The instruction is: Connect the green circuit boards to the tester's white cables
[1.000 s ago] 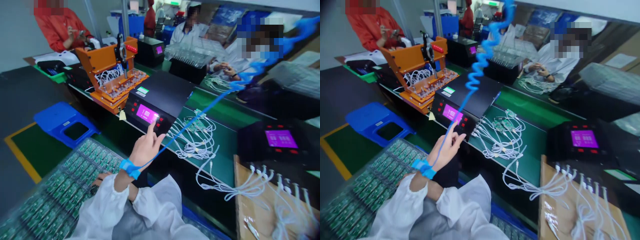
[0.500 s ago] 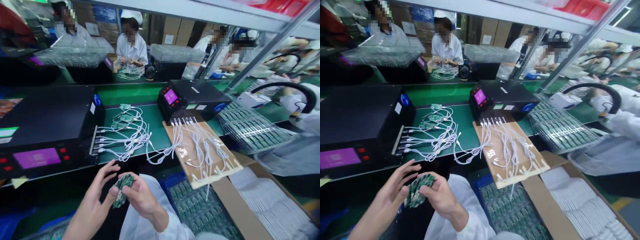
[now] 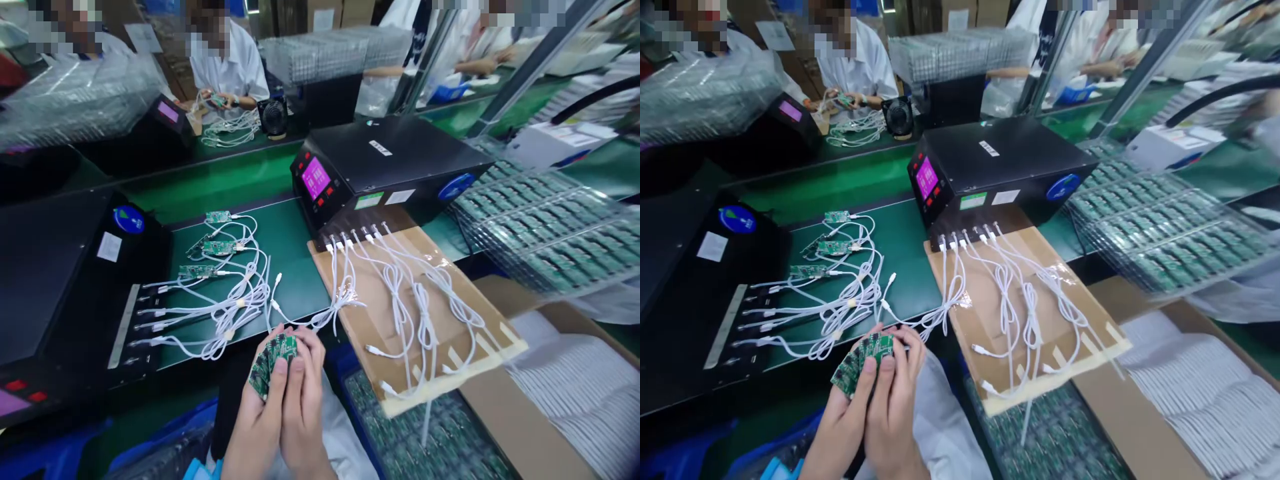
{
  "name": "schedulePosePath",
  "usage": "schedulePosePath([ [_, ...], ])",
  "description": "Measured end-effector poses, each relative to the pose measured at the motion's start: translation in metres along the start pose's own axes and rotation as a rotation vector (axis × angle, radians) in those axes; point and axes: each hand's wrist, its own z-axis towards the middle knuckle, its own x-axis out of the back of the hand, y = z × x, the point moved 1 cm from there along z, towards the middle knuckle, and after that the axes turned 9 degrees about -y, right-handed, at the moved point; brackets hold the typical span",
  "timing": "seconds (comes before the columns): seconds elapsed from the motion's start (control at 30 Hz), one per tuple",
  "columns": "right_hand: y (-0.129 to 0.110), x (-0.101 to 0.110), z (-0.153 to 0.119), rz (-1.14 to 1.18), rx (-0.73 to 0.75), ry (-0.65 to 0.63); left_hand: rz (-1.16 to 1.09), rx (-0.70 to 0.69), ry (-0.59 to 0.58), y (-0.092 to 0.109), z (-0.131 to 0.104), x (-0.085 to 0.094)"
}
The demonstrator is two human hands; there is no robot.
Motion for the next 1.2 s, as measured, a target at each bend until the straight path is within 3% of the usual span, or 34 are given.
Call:
schedulePosePath([
  [0.17, -0.008, 0.004, 0.006, -0.264, 0.099, -0.019, -0.059, 0.15, 0.21, 0.01, 0.006, 0.01],
  [0.37, 0.0, 0.022, 0.045, -0.372, 0.115, 0.103, -0.426, -0.012, 0.204, 0.049, 0.037, 0.031],
  [0.57, 0.004, 0.014, 0.084, -0.701, 0.121, -0.215, -0.452, -0.104, 0.282, 0.071, 0.047, 0.046],
  [0.67, 0.005, 0.001, 0.09, -0.804, 0.073, -0.273, -0.456, -0.119, 0.24, 0.072, 0.046, 0.047],
  [0.83, 0.01, -0.013, 0.093, -0.818, 0.022, -0.257, -0.462, -0.107, 0.145, 0.068, 0.044, 0.052],
  [0.97, 0.016, -0.016, 0.092, -0.767, 0.003, -0.204, -0.493, -0.115, 0.137, 0.064, 0.047, 0.057],
  [1.1, 0.02, -0.016, 0.092, -0.546, 0.017, -0.039, -0.501, -0.141, 0.1, 0.064, 0.054, 0.058],
  [1.2, 0.018, -0.014, 0.094, -0.34, 0.019, 0.008, -0.466, -0.166, 0.017, 0.066, 0.06, 0.057],
])
